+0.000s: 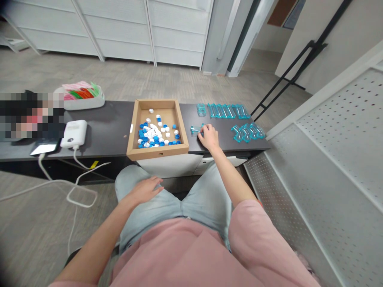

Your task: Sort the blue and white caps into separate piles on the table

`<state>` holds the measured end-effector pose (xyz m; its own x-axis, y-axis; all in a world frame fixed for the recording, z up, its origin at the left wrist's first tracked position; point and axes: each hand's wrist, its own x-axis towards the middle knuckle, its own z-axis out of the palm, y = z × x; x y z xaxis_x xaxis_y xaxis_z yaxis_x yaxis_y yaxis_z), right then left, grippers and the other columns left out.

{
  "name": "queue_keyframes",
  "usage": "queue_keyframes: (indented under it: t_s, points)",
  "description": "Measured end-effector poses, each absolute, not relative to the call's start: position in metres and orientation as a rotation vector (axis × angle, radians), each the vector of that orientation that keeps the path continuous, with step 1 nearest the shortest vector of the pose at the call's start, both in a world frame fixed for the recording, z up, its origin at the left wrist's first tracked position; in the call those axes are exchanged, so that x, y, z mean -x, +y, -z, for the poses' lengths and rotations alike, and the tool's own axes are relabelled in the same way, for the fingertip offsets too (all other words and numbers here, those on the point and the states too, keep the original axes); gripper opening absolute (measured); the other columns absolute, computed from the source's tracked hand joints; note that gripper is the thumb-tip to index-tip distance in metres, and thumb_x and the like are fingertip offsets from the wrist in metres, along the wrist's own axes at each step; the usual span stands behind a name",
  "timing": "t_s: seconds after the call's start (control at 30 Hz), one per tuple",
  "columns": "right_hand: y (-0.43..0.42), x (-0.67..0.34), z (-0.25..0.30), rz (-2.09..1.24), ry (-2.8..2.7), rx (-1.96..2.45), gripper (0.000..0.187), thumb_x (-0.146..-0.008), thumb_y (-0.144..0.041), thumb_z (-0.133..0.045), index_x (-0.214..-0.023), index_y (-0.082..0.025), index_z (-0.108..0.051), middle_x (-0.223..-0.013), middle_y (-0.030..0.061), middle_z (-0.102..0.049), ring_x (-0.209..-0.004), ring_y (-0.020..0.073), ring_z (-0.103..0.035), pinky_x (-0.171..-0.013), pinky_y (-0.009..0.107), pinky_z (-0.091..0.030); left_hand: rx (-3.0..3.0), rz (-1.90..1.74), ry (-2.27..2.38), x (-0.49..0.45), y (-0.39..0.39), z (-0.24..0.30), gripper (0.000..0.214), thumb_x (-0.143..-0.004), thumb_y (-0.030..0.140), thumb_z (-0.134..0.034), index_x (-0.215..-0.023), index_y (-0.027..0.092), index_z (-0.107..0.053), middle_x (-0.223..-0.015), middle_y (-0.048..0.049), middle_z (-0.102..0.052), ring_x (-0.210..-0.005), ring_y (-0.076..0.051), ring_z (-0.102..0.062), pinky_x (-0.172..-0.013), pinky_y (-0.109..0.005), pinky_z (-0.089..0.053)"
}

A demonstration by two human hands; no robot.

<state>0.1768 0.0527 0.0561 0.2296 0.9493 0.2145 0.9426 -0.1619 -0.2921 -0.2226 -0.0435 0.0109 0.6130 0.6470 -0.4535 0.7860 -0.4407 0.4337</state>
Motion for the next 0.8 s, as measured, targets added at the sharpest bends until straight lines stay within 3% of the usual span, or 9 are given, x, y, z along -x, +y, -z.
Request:
queue_keyframes:
  t_s: [0.13, 0.3, 0.43, 0.6, 0.8]
  points:
    - [0.059, -0.176, -0.059, -0.073, -1.701, 2.105, 0.022, -0.114, -0.035, -0.057, -0.123, -0.024, -0.073, -0.147, 0.0243, -0.073, -0.135, 0.0432, -0.071, -0.117, 0.059, -0.059, -2.219, 0.310, 1.147, 0.221, -0.045, -0.017, 0.051, -0.117, 0.046, -0.053, -0.160, 0.036, -0.077, -0.162, -0.0138, -0.080, -0.141, -0.037, -0.077, -0.128, -0.051, -0.058]
    - [0.070, -0.179, -0.062, -0.179, -1.592, 2.049, 0.019, -0.113, -0.035, -0.049, -0.114, -0.027, -0.066, -0.138, 0.0211, -0.077, -0.137, 0.0387, -0.072, -0.120, 0.054, -0.058, -2.228, 0.317, 1.141, 0.219, -0.046, -0.019, 0.050, -0.118, 0.045, -0.051, -0.158, 0.032, -0.078, -0.161, -0.0168, -0.079, -0.142, -0.038, -0.078, -0.127, -0.051, -0.059]
    - [0.077, -0.178, -0.067, -0.271, -1.497, 1.909, 0.011, -0.106, -0.039, -0.052, -0.099, -0.032, -0.055, -0.119, 0.0136, -0.080, -0.124, 0.0340, -0.073, -0.118, 0.051, -0.058, -2.217, 0.331, 1.149, 0.219, -0.046, -0.021, 0.048, -0.118, 0.045, -0.051, -0.159, 0.036, -0.076, -0.162, -0.0142, -0.079, -0.145, -0.036, -0.076, -0.128, -0.049, -0.058]
    - [0.083, -0.171, -0.081, -0.352, -1.379, 1.818, 0.020, -0.106, -0.048, -0.052, -0.095, -0.033, -0.046, -0.103, 0.0051, -0.075, -0.106, 0.0270, -0.071, -0.106, 0.040, -0.057, -2.226, 0.345, 1.148, 0.219, -0.046, -0.024, 0.048, -0.119, 0.045, -0.051, -0.158, 0.035, -0.076, -0.161, -0.0151, -0.079, -0.145, -0.036, -0.077, -0.128, -0.049, -0.057]
    - [0.091, -0.131, -0.100, -0.334, -1.616, 1.551, 0.020, -0.110, -0.046, -0.052, -0.097, -0.032, -0.047, -0.106, 0.0054, -0.071, -0.107, 0.0272, -0.068, -0.106, 0.041, -0.056, -2.228, 0.347, 1.158, 0.217, -0.047, -0.025, 0.047, -0.118, 0.046, -0.051, -0.156, 0.036, -0.077, -0.159, -0.0141, -0.080, -0.145, -0.036, -0.076, -0.126, -0.048, -0.058]
